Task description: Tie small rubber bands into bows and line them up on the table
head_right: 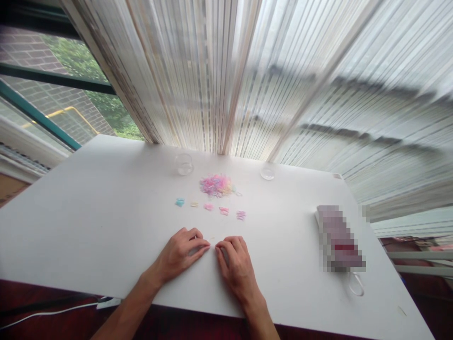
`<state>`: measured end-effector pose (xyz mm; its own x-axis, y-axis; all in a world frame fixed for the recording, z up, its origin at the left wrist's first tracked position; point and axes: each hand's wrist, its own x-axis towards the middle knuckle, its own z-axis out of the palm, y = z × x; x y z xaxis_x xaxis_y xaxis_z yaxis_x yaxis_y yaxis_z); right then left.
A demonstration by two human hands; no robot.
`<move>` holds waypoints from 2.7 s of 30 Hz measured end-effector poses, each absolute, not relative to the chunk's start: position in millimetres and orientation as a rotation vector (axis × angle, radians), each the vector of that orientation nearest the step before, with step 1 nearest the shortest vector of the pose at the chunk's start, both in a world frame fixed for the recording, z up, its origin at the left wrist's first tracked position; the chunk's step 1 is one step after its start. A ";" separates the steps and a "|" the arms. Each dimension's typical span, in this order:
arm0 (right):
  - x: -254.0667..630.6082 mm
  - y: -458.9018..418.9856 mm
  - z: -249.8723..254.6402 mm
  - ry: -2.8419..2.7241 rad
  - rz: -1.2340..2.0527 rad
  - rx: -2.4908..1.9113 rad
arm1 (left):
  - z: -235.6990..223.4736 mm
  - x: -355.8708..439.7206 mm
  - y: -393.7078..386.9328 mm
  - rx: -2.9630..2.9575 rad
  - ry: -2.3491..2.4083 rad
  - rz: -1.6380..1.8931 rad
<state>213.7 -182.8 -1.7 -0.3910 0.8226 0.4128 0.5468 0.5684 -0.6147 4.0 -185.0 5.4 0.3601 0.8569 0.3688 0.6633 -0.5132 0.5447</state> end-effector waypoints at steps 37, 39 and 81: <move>215.2 -179.9 -0.1 -2.026 0.551 -1.069 | 8.8 4.5 -186.8 2.199 1.336 1.051; 215.3 -179.9 -1.3 -2.021 0.548 -1.070 | 8.7 4.5 -186.5 2.200 1.339 1.048; 214.8 -181.2 2.1 -1.986 0.573 -1.098 | 12.6 -14.4 -113.5 2.176 1.792 0.973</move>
<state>214.8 -181.2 2.1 -0.3224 0.8510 0.4145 0.4992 0.5249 -0.6894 -14.4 -113.5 12.6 0.0708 0.9232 0.3777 0.8194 -0.2698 0.5058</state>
